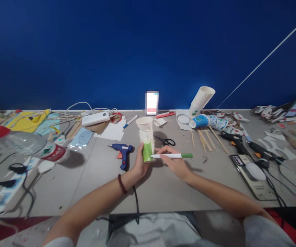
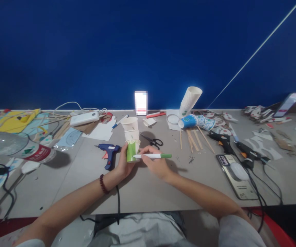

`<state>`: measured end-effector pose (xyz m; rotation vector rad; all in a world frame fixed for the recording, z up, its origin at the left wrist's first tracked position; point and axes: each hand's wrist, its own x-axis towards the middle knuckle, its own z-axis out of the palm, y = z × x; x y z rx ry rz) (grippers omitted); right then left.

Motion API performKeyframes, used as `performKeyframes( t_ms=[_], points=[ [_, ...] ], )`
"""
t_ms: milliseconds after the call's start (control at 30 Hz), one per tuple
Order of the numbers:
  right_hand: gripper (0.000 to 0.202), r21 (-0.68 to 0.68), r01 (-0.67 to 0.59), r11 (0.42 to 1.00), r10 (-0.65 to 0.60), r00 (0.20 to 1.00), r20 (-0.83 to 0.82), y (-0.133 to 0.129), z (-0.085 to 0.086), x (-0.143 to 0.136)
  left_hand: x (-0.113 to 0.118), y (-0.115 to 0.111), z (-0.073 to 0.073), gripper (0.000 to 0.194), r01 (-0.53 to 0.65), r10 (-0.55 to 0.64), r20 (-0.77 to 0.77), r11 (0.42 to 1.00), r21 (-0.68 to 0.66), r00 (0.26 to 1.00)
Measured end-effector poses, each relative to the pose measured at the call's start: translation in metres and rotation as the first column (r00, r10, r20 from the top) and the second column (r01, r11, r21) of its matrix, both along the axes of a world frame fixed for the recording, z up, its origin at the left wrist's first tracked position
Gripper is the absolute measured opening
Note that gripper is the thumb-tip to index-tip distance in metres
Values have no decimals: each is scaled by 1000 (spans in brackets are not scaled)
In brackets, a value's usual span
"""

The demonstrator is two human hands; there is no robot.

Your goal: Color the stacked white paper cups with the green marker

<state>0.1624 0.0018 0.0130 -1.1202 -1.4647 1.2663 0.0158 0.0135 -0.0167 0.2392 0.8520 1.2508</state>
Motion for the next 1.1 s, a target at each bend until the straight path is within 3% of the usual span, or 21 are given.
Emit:
performKeyframes(
  t_ms=[133, 367, 667, 900, 1100],
  points=[
    [8, -12, 13, 1000, -13, 999, 30, -1, 1, -1, -1, 0, -1, 46, 30, -30, -6, 1000, 7, 1000],
    [8, -26, -37, 999, 37, 999, 5, -2, 7, -1, 2, 0, 1, 42, -42, 42, 22, 999, 14, 999],
    [7, 0, 20, 1000, -20, 999, 25, -2, 6, -1, -1, -1, -2, 45, 41, -42, 14, 999, 28, 999],
    [6, -71, -36, 997, 38, 999, 23, -2, 13, -2, 1, 0, -1, 43, -34, 34, 25, 999, 19, 999],
    [6, -25, -22, 999, 23, 1000, 18, -3, 12, -1, 1, 0, 0, 43, -11, 11, 18, 1000, 12, 1000]
  ],
)
